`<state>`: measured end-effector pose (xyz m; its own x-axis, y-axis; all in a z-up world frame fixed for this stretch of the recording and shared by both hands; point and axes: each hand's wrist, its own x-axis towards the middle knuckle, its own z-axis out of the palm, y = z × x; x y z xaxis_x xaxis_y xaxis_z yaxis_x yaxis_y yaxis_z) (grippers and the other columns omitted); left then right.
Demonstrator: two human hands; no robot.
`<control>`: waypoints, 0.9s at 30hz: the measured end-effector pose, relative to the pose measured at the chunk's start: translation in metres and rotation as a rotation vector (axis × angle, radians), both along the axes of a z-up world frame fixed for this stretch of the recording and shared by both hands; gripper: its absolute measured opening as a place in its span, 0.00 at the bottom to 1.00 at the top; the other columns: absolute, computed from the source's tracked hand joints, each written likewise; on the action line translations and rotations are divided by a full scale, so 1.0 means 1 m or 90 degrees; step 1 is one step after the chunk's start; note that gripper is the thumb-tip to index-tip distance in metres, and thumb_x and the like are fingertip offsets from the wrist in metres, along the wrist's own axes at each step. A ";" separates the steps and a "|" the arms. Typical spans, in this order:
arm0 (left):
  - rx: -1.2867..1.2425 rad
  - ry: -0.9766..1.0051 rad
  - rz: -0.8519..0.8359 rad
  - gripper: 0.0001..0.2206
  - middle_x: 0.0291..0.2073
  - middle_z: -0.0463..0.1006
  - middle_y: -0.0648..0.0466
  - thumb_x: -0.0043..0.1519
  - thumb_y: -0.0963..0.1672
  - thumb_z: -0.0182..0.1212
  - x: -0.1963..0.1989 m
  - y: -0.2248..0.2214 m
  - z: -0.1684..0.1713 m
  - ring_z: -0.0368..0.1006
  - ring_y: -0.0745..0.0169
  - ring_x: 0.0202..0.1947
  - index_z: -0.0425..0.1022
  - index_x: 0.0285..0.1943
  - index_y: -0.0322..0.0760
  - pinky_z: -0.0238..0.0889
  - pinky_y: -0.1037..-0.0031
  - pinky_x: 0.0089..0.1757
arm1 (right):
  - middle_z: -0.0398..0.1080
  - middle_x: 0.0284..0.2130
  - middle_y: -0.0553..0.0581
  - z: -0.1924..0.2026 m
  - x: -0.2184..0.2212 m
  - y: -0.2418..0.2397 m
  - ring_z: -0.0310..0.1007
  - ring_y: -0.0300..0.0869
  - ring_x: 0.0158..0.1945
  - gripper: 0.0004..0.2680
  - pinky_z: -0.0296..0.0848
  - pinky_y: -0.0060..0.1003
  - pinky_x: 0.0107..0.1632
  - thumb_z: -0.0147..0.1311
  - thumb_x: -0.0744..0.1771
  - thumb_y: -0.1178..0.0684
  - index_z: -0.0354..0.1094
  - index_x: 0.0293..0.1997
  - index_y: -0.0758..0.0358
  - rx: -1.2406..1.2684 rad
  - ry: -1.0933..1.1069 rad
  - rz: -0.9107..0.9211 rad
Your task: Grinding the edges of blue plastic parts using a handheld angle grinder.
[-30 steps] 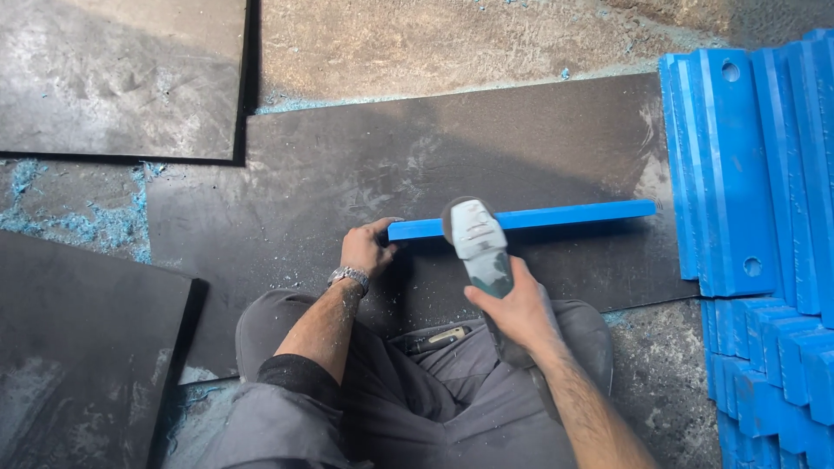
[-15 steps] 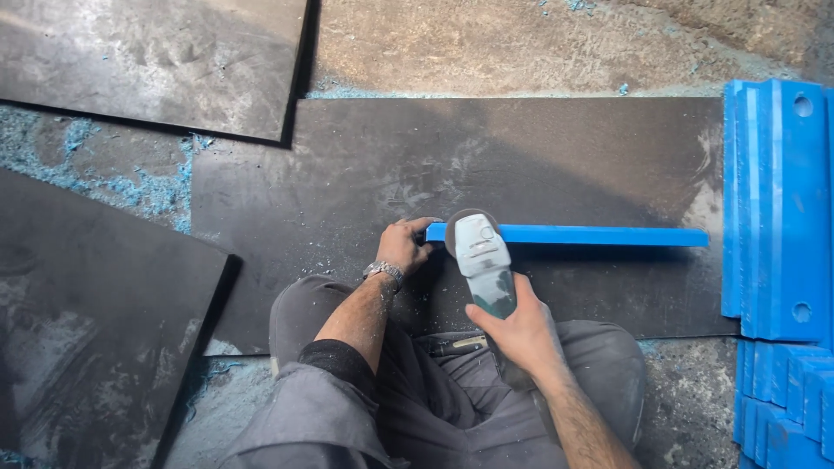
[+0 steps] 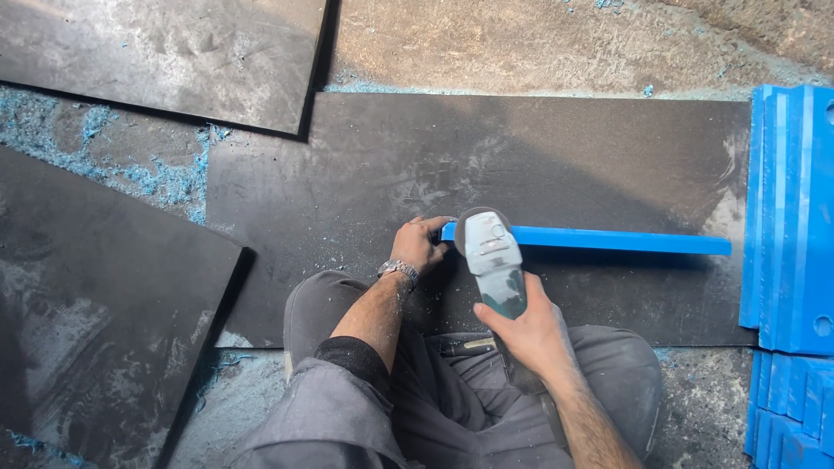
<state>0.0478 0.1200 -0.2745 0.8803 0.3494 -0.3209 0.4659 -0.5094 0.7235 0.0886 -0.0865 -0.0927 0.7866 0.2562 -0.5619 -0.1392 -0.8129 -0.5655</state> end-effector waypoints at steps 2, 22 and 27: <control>-0.001 -0.047 -0.005 0.24 0.41 0.82 0.47 0.50 0.42 0.70 -0.002 -0.003 -0.010 0.77 0.47 0.44 0.79 0.58 0.55 0.72 0.61 0.48 | 0.77 0.47 0.62 0.000 -0.004 0.008 0.79 0.48 0.52 0.29 0.75 0.44 0.55 0.68 0.58 0.41 0.62 0.63 0.61 -0.003 0.030 0.060; -0.033 -0.131 -0.059 0.24 0.49 0.82 0.52 0.47 0.41 0.70 0.006 -0.002 0.019 0.77 0.47 0.50 0.77 0.56 0.47 0.70 0.61 0.51 | 0.74 0.54 0.61 0.016 -0.015 -0.021 0.73 0.45 0.58 0.32 0.67 0.40 0.61 0.67 0.58 0.49 0.58 0.69 0.64 0.201 0.155 -0.096; -0.036 -0.135 -0.076 0.23 0.49 0.81 0.51 0.49 0.42 0.69 0.005 0.001 0.032 0.78 0.45 0.49 0.76 0.56 0.47 0.72 0.61 0.49 | 0.73 0.55 0.58 0.019 -0.005 -0.024 0.70 0.41 0.60 0.32 0.64 0.38 0.62 0.68 0.58 0.48 0.57 0.70 0.64 0.170 0.139 -0.085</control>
<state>0.0529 0.1210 -0.2426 0.9640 0.2256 -0.1408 0.2397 -0.5078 0.8275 0.0839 -0.1109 -0.0736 0.6916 0.3194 -0.6478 -0.3754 -0.6073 -0.7002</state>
